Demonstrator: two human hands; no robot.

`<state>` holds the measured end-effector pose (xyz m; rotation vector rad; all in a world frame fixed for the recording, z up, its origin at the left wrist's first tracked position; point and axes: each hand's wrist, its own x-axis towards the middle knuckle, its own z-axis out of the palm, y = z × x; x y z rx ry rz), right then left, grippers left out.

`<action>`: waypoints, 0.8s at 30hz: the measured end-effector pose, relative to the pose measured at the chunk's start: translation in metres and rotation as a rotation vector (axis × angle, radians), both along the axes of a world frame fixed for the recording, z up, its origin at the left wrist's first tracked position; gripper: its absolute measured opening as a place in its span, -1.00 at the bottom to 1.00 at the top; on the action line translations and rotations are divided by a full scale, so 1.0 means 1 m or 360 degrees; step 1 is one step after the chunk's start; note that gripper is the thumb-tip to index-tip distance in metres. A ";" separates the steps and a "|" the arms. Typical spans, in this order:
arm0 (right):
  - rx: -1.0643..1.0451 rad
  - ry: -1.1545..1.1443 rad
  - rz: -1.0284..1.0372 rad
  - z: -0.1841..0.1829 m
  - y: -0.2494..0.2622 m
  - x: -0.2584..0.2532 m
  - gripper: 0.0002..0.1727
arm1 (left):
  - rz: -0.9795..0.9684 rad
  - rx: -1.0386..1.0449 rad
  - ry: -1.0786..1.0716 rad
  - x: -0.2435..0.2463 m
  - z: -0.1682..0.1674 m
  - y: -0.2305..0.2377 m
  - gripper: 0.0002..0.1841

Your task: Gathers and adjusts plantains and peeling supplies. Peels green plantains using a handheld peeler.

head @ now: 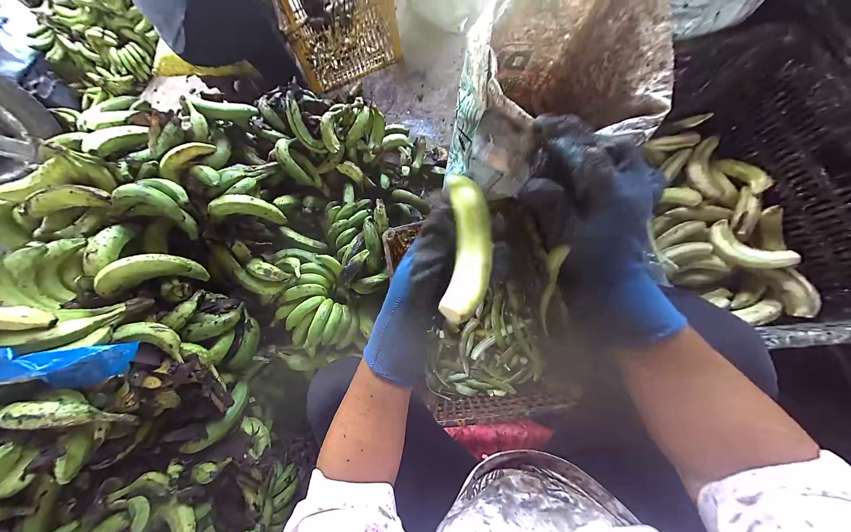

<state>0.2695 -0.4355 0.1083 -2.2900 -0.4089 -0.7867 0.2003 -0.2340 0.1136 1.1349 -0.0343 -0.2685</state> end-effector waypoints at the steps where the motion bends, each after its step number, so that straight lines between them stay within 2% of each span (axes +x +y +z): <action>1: -0.0010 0.0037 0.0084 0.000 0.002 -0.013 -0.39 | 0.0224 0.0039 -0.0076 -0.001 0.004 -0.002 -0.53; 4: -0.0093 -0.0184 0.0365 -0.012 0.011 -0.050 -0.48 | 0.0969 0.0138 -0.0463 -0.002 0.009 -0.011 -0.55; 6: -0.0104 -0.0321 0.0463 -0.013 0.013 -0.050 -0.50 | 0.1244 0.0183 -0.0563 0.002 0.014 -0.014 -0.55; 7: -0.0091 -0.0338 0.0485 -0.012 0.012 -0.042 -0.50 | 0.1147 0.0106 -0.0550 0.000 0.014 -0.012 -0.58; 8: -0.0082 -0.0318 0.0484 -0.009 0.011 -0.031 -0.49 | 0.0896 0.0090 -0.0483 -0.004 0.015 -0.007 -0.60; 10: -0.0078 -0.0217 0.0458 0.000 0.005 -0.006 -0.44 | 0.0324 0.0257 -0.0256 -0.013 0.015 0.009 -0.57; 12: -0.0076 -0.0014 0.0412 0.004 -0.001 0.011 -0.40 | -0.0050 0.0523 -0.0083 -0.014 0.017 0.021 -0.56; 13: -0.0070 0.0097 0.0370 0.002 -0.003 0.015 -0.38 | -0.0180 0.0550 -0.0048 -0.010 0.016 0.024 -0.51; 14: -0.0030 0.0177 0.0325 -0.001 -0.004 0.014 -0.38 | -0.0201 0.0512 -0.0027 -0.010 0.012 0.026 -0.50; 16: 0.0037 0.0155 0.0228 -0.007 0.002 -0.001 -0.38 | 0.0046 0.0348 -0.0116 -0.019 0.005 0.025 -0.57; 18: 0.0052 -0.0107 0.0256 -0.014 0.015 -0.029 -0.45 | 0.0464 0.0120 -0.0313 -0.014 0.009 0.010 -0.57; 19: 0.0036 -0.0277 0.0295 -0.018 0.020 -0.039 -0.48 | 0.0591 -0.0072 -0.0439 -0.008 0.013 0.003 -0.56; 21: 0.0000 -0.0484 0.0344 -0.020 0.027 -0.045 -0.52 | 0.0782 -0.0251 -0.0569 -0.001 0.016 -0.007 -0.56; 24: 0.0030 -0.0276 0.0430 -0.007 0.022 -0.029 -0.51 | 0.0672 0.0073 -0.0571 -0.008 0.013 -0.008 -0.61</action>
